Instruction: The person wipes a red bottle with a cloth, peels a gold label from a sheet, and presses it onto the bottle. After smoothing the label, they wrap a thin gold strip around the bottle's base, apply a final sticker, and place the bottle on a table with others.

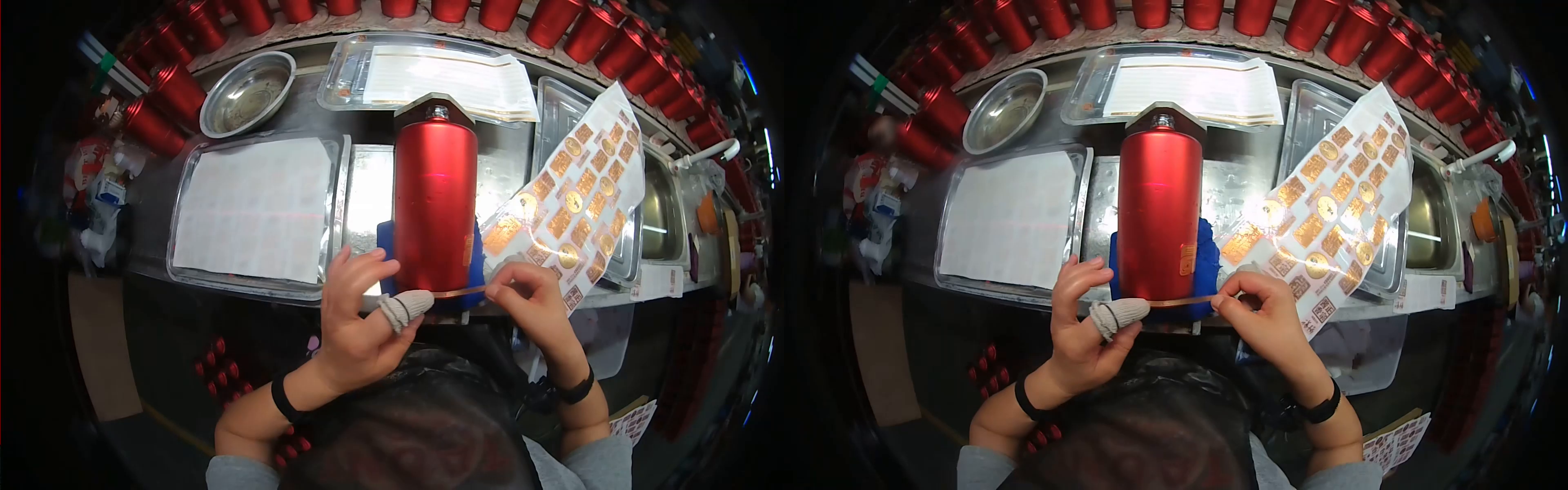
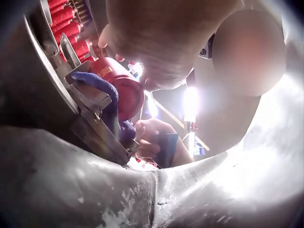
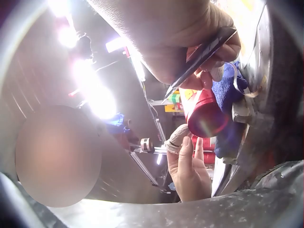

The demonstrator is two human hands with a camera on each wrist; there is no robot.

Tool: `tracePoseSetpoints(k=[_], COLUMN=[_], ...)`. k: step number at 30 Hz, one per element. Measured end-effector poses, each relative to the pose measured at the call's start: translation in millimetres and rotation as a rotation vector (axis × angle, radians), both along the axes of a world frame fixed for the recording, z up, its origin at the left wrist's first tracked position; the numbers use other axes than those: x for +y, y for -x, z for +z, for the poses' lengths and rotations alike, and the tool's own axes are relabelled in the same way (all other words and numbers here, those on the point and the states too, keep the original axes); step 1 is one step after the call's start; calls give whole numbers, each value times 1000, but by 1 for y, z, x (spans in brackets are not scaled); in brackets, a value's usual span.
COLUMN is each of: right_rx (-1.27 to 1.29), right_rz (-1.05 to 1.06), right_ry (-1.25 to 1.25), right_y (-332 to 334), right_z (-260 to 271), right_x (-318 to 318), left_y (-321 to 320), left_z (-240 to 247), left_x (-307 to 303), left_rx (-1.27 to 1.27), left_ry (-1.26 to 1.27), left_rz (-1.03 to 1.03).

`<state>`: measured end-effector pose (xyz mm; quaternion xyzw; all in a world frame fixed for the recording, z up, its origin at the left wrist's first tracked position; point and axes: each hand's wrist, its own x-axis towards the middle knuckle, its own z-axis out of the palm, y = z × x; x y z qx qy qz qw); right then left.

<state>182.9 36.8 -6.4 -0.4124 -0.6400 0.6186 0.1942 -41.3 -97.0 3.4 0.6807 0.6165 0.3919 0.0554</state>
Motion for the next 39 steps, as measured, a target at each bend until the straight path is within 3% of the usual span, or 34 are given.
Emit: tracePoseSetpoints(k=[7,16,33,39], right_rx=[-6,-4,-11,-14], right_rz=[-9,-22,-12,-23], right_ry=[14,9,32,15], right_y=[4,4,7,9], right_z=[-2,-12,-18,-18], right_x=[0,0,0,-1], left_y=[7,12,8,-6], left_z=[-16,-4,-6,11], left_x=[-10,9,5,28], left_rx=[-168,43,16,225], left_ry=[40,-71,-76,-157], left_rz=[50,-62,-50,-114])
